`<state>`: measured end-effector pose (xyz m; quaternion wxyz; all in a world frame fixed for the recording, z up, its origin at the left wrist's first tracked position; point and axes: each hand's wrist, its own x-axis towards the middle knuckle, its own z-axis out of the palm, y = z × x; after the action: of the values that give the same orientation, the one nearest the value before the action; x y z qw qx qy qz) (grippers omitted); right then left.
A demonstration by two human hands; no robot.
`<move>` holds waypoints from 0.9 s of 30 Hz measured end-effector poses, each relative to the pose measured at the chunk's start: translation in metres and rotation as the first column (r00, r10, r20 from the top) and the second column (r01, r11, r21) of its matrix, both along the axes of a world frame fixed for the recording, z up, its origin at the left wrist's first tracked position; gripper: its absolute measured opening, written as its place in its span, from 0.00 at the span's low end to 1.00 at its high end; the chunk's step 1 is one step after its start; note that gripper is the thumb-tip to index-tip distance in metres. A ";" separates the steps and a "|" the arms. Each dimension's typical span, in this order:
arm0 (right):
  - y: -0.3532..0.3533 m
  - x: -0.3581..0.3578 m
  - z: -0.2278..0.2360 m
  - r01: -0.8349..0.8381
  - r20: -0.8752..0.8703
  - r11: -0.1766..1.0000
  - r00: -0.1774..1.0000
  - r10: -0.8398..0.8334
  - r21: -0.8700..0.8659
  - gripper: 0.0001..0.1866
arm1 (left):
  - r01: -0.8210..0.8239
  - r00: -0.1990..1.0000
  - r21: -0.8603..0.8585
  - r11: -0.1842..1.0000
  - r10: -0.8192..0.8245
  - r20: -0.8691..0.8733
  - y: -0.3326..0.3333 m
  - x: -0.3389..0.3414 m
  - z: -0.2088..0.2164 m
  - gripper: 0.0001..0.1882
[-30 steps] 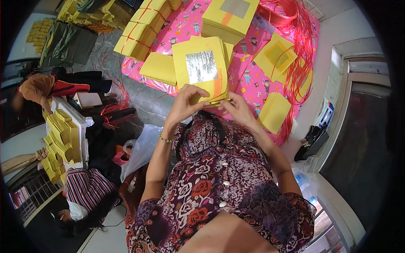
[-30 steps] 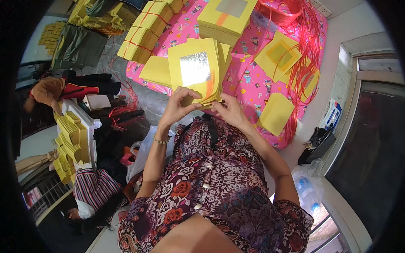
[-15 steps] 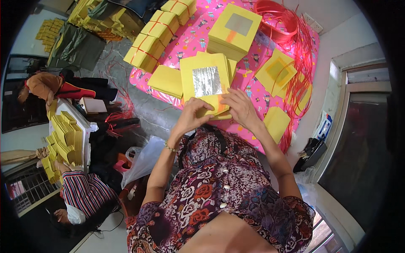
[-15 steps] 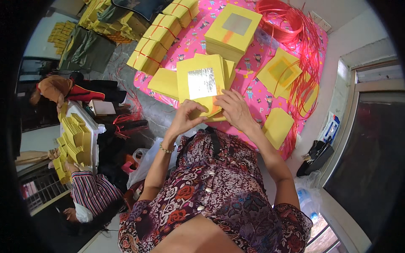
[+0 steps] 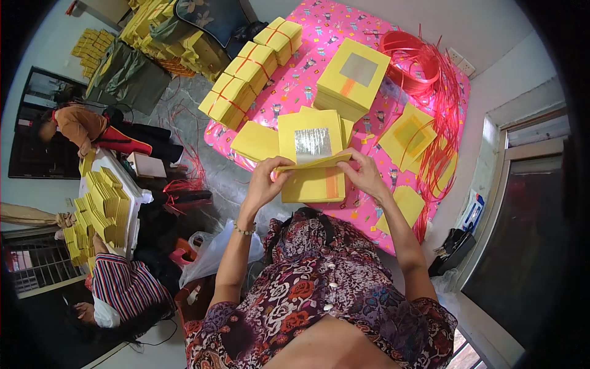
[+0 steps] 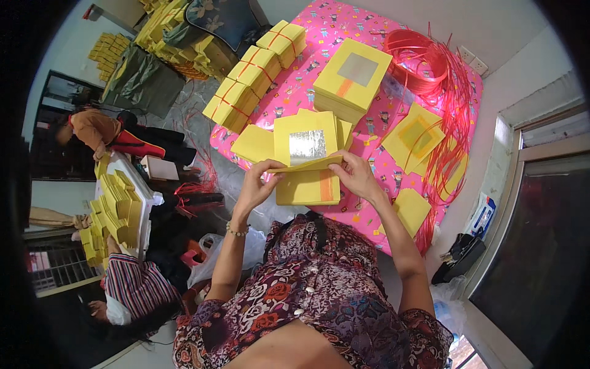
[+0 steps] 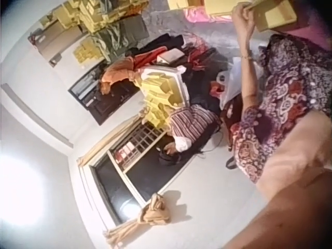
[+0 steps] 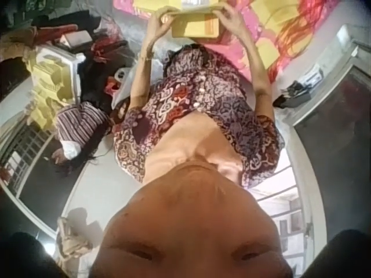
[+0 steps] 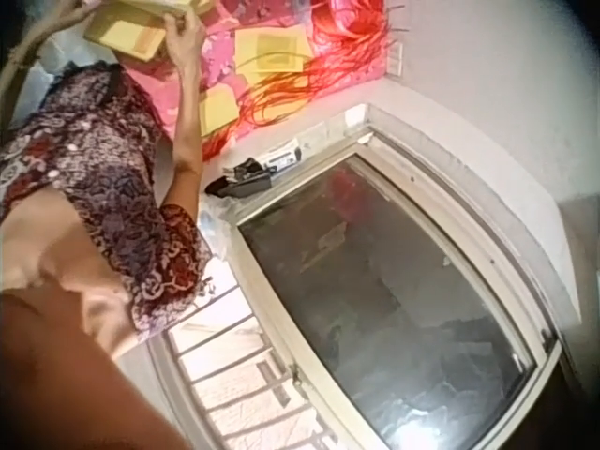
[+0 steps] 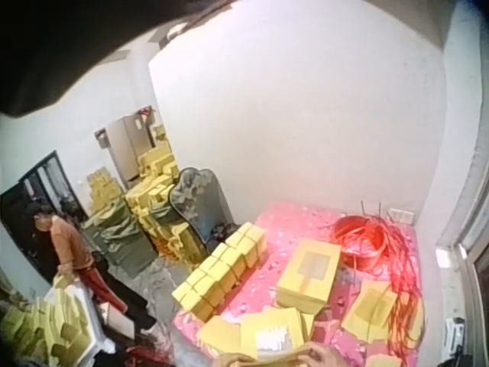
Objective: Folding and stacking yellow paper ritual items with silver foil centers on a table.
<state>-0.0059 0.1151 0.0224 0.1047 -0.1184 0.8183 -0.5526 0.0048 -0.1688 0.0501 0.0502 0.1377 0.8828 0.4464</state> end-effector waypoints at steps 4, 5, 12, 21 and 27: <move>-0.006 0.000 -0.003 0.076 -0.145 0.996 0.986 -0.082 -0.050 0.16 | -0.134 0.991 0.300 0.944 0.118 0.069 0.001 -0.005 -0.040 0.08; -0.007 0.002 -0.004 0.079 -0.148 0.996 0.985 -0.085 -0.049 0.16 | -0.165 0.986 0.401 0.901 0.143 0.084 0.004 -0.005 -0.045 0.08; -0.020 -0.001 -0.018 0.149 -0.146 0.989 0.979 -0.144 0.024 0.19 | -0.199 0.980 0.557 0.806 0.171 0.102 0.020 -0.015 -0.056 0.12; -0.031 -0.045 -0.015 0.192 -0.180 0.980 0.963 -0.200 -0.059 0.19 | -0.349 0.937 0.514 0.784 0.305 0.171 0.026 -0.052 -0.053 0.13; -0.032 -0.066 -0.047 0.293 0.061 0.936 0.956 -0.287 -0.192 0.18 | -0.391 0.920 0.445 0.805 0.340 0.194 0.034 -0.061 -0.038 0.17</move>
<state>-0.0721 0.0835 -0.0251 0.0227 0.0026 0.7657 -0.6428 -0.0561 -0.1345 0.0121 -0.0260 -0.0505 0.7519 0.6569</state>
